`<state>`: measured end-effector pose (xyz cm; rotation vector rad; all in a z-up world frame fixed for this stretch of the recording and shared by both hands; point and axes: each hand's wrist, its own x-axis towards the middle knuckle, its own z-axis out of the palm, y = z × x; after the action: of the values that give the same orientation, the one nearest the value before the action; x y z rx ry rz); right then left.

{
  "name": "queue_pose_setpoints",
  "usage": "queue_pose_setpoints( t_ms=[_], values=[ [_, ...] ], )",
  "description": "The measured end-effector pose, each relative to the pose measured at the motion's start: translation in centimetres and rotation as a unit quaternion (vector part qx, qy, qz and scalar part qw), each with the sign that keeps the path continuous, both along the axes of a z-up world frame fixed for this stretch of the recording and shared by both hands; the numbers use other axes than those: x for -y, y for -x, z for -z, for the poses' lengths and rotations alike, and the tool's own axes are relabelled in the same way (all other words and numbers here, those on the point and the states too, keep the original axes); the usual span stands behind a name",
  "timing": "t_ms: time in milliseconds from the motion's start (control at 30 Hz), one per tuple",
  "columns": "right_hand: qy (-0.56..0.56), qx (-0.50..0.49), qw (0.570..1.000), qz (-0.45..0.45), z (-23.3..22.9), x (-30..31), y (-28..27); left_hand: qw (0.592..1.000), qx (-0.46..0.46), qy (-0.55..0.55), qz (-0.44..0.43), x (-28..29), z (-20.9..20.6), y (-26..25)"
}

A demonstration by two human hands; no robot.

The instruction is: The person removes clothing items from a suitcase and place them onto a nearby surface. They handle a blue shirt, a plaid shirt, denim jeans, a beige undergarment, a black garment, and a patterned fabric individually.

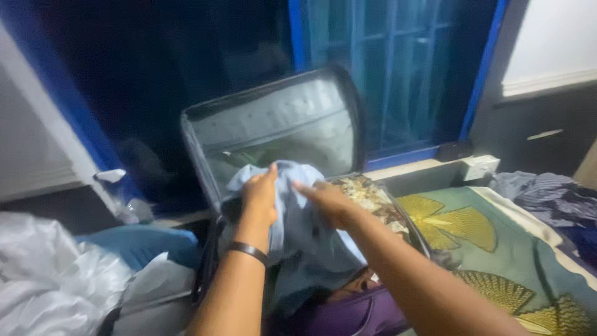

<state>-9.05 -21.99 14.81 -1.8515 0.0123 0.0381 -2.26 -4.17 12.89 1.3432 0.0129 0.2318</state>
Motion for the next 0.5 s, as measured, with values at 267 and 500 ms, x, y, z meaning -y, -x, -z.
queue_pose_setpoints(
  t_ms=[267, 500],
  values=[
    [-0.161, 0.213, 0.960, -0.082, -4.5, 10.1, 0.9, 0.931, 0.022, 0.098, 0.351, 12.8, -9.3, 4.9],
    [-0.180, 0.183, 0.935, 0.246, -11.3, 23.4, 3.6, 0.924, 0.282, -0.024, 0.257, 26.1, -10.6, 5.7]
  ],
)
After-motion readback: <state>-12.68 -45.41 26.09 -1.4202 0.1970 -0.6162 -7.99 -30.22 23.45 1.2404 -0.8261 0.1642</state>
